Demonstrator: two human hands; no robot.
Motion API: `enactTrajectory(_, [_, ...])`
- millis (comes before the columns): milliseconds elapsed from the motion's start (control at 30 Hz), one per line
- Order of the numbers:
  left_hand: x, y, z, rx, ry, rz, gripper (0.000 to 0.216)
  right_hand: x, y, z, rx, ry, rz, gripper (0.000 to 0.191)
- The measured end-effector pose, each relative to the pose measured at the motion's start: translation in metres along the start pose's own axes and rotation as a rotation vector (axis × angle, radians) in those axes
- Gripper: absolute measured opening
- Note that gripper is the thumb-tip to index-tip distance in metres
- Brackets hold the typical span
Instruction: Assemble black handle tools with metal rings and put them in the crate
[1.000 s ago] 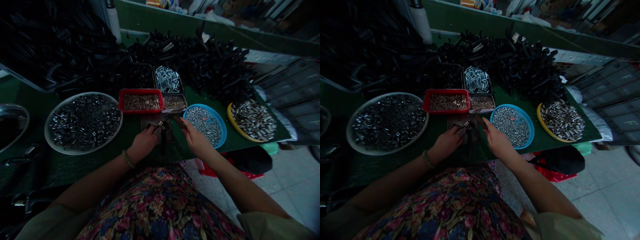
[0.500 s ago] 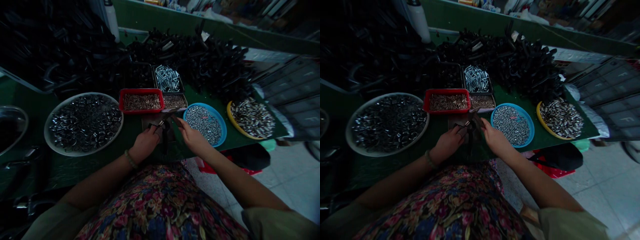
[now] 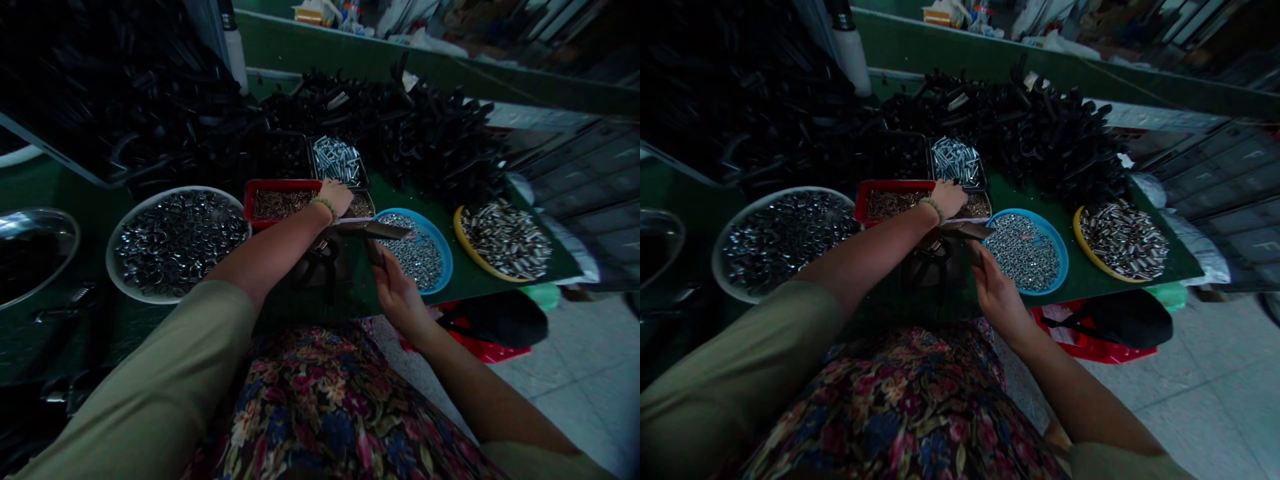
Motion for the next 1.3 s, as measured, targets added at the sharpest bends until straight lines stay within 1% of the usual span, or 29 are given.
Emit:
enactTrajectory(67, [0.007, 0.006, 0.014, 0.013, -0.024, -0.016, 0.027, -0.004, 0.008, -0.008, -0.017, 0.049, 0.062, 0.045])
enactTrajectory(167, [0.006, 0.005, 0.021, 0.022, -0.029, -0.005, 0.028, -0.011, 0.024, -0.013, -0.041, 0.083, 0.160, 0.045])
enactTrajectory(267, [0.008, -0.001, 0.019, -0.020, -0.008, -0.004, 0.028, -0.012, 0.036, -0.011, -0.044, 0.114, 0.190, 0.045])
enactTrajectory(367, [0.013, -0.006, 0.014, -0.131, 0.022, -0.054, 0.025, -0.009, 0.042, -0.006, -0.045, 0.102, 0.203, 0.044])
enactTrajectory(433, [0.009, -0.009, 0.006, -0.223, 0.059, -0.090, 0.020, -0.008, 0.044, -0.004, -0.049, 0.077, 0.219, 0.043])
enactTrajectory(467, [0.003, -0.010, 0.001, -0.272, 0.079, -0.098, 0.019, -0.008, 0.045, -0.003, -0.050, 0.067, 0.224, 0.043])
enactTrajectory(533, [-0.022, -0.010, -0.012, -0.396, 0.118, -0.099, 0.018, -0.010, 0.047, -0.002, -0.053, 0.065, 0.232, 0.044])
enactTrajectory(600, [-0.059, -0.009, -0.025, -0.523, 0.128, -0.118, 0.018, -0.013, 0.051, -0.002, -0.052, 0.078, 0.233, 0.045])
enactTrajectory(633, [-0.079, -0.009, -0.029, -0.568, 0.117, -0.150, 0.018, -0.015, 0.053, -0.001, -0.050, 0.084, 0.232, 0.045])
enactTrajectory(700, [-0.119, -0.007, -0.034, -0.607, 0.100, -0.266, 0.017, -0.017, 0.055, 0.001, -0.040, 0.093, 0.220, 0.043])
enactTrajectory(767, [-0.149, -0.004, -0.032, -0.599, 0.099, -0.376, 0.015, -0.017, 0.056, 0.004, -0.025, 0.095, 0.201, 0.042])
enactTrajectory(800, [-0.160, -0.002, -0.030, -0.595, 0.103, -0.397, 0.016, -0.017, 0.055, 0.005, -0.019, 0.093, 0.193, 0.041])
enactTrajectory(867, [-0.170, 0.004, -0.024, -0.572, 0.116, -0.364, 0.019, -0.016, 0.053, 0.007, -0.006, 0.077, 0.185, 0.041])
enactTrajectory(933, [-0.172, 0.008, -0.017, -0.508, 0.141, -0.292, 0.021, -0.016, 0.050, 0.008, 0.006, 0.058, 0.182, 0.040])
enactTrajectory(1000, [-0.172, 0.010, -0.012, -0.391, 0.155, -0.236, 0.024, -0.017, 0.047, 0.008, 0.016, 0.048, 0.179, 0.040])
enactTrajectory(1167, [-0.169, 0.015, -0.007, -0.104, 0.098, -0.094, 0.031, -0.021, 0.047, 0.006, 0.025, 0.062, 0.173, 0.038])
enactTrajectory(1300, [-0.170, 0.018, -0.010, -0.011, 0.064, -0.030, 0.028, -0.023, 0.050, 0.005, 0.032, 0.062, 0.188, 0.038])
Point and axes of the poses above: each hand's wrist, its own x-axis towards the middle knuckle, its own z-axis out of the palm, y = z × x, the point moved 3 cm from there along x, towards the middle knuckle, and after that the axes turned 12 degrees about y, right-handed, at the moved point
